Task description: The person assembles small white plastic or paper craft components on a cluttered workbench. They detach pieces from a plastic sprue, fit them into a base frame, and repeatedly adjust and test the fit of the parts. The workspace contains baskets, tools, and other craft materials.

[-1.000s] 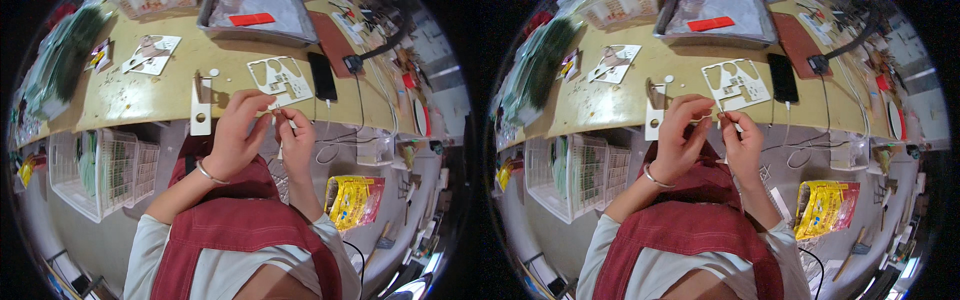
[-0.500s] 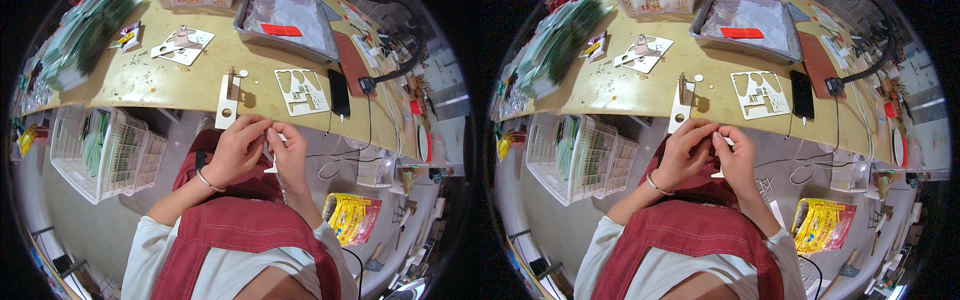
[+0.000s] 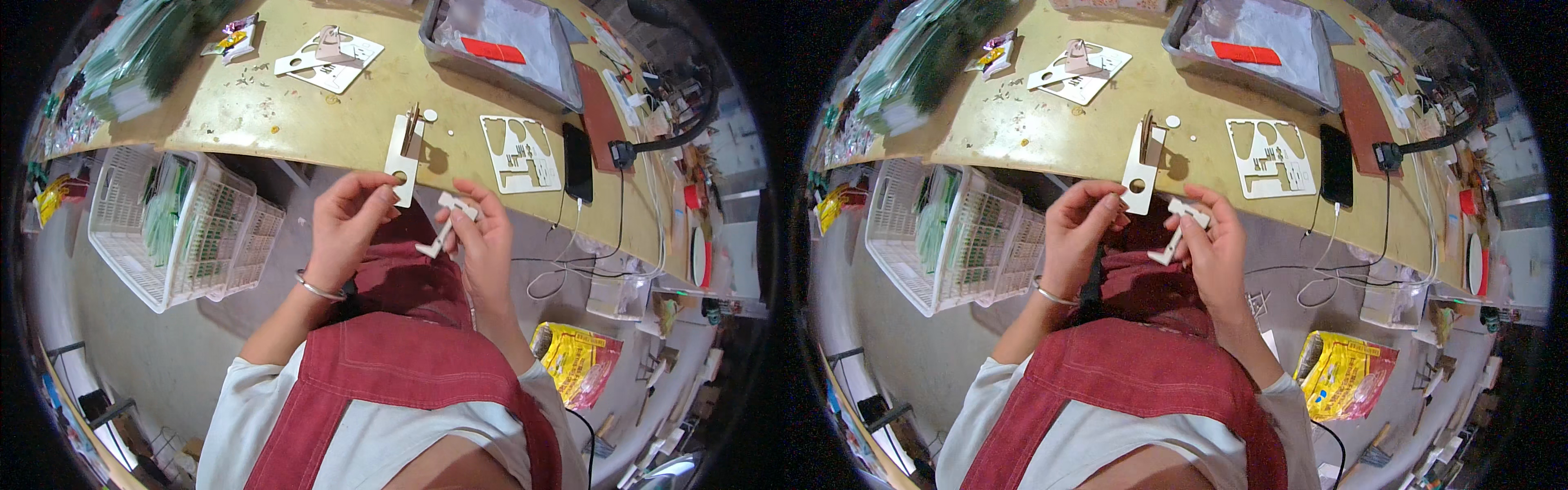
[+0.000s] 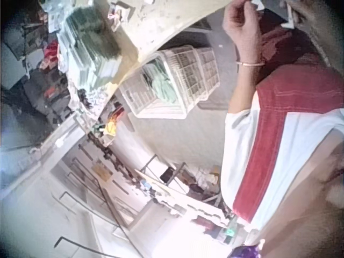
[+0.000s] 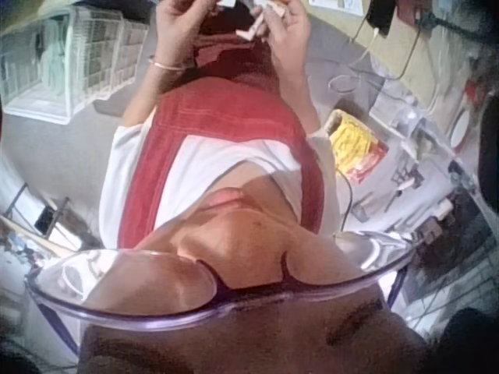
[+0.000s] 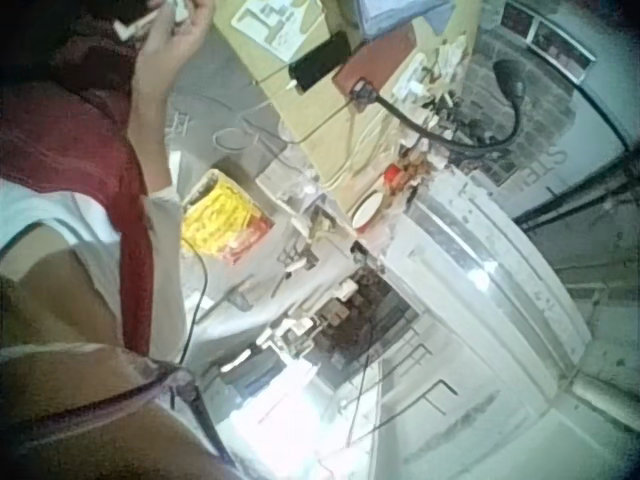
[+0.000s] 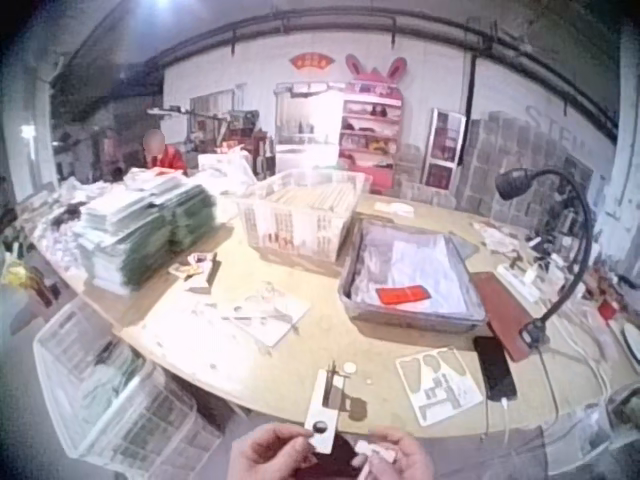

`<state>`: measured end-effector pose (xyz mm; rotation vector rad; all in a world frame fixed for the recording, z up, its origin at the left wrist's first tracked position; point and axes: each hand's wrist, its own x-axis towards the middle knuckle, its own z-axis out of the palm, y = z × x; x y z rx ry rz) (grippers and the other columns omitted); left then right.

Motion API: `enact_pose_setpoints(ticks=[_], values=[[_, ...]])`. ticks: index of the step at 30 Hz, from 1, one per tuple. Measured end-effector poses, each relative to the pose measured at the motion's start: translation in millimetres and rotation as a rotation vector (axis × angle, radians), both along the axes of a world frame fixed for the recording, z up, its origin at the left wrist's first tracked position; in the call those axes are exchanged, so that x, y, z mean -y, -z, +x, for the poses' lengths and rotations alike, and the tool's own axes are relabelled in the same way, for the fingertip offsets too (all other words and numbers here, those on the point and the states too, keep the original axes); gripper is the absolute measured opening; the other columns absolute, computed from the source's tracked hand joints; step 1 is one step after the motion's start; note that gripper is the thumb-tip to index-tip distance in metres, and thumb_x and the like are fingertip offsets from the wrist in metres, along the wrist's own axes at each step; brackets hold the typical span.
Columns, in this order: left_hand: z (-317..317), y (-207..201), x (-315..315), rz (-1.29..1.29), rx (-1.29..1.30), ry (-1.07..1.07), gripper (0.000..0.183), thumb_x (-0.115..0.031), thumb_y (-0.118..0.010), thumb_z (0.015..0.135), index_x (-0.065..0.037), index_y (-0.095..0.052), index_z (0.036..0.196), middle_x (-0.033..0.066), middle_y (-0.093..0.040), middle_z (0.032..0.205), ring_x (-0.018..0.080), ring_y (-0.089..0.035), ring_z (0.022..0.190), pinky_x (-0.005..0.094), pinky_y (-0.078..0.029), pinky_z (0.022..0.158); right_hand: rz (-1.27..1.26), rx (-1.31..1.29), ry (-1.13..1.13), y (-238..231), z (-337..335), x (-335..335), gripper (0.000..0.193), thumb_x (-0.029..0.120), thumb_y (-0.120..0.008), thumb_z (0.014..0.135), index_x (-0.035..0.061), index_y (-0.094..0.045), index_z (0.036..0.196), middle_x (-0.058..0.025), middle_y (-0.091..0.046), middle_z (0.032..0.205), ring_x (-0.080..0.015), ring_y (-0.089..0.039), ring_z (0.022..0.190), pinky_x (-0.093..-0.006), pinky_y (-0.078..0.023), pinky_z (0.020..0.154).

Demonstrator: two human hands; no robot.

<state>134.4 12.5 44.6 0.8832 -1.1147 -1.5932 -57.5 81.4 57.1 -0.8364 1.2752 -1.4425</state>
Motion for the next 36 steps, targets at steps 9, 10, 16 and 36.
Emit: enact_pose_setpoints(ticks=[9, 10, 16, 36], values=[[22.2, 6.4, -5.6, 0.151, -0.082, 0.022, 0.015, -0.009, -0.068, 0.109, -0.001, -0.071, 0.121, 0.0043, -0.074, 0.099, 0.0097, -0.069, 0.082, 0.0249, -0.054, 0.074, -0.069, 0.124, 0.004, 7.1, -6.7, 15.2, 0.041, 0.012, -0.053, 0.113, -0.0011, -0.054, 0.151, -0.0249, -0.079, 0.118, -0.0190, -0.078, 0.086, -0.0280, -0.062, 0.070], [22.8, 6.5, -6.0, 0.153, -0.082, 0.027, 0.015, -0.010, -0.069, 0.109, -0.001, -0.071, 0.121, 0.0043, -0.075, 0.099, 0.0097, -0.069, 0.083, 0.0249, -0.055, 0.074, -0.089, 0.122, -0.001, 6.3, -6.8, 15.0, 0.041, 0.012, -0.051, 0.113, -0.0017, -0.053, 0.152, -0.0264, -0.078, 0.120, -0.0208, -0.078, 0.088, -0.0299, -0.064, 0.072], [22.6, 5.7, -13.5, 0.172, -0.025, 0.101, 0.020, -0.011, -0.071, 0.108, -0.002, -0.071, 0.125, 0.0043, -0.076, 0.102, 0.0107, -0.070, 0.085, 0.0248, -0.054, 0.076, -0.113, 0.094, 0.040, -1.1, 5.5, 14.1, 0.043, 0.010, -0.050, 0.114, -0.0013, -0.048, 0.155, -0.0262, -0.076, 0.124, -0.0234, -0.079, 0.091, -0.0320, -0.066, 0.074], [24.2, 4.0, 3.9, 0.060, -0.081, -0.023, 0.014, -0.007, -0.069, 0.109, 0.000, -0.068, 0.121, 0.0079, -0.077, 0.111, 0.0122, -0.073, 0.090, 0.0266, -0.058, 0.080, -0.132, 0.043, 0.076, 9.5, -4.3, 15.9, 0.040, 0.008, -0.047, 0.115, -0.0012, -0.055, 0.153, -0.0230, -0.077, 0.121, -0.0189, -0.077, 0.086, -0.0300, -0.062, 0.070]])
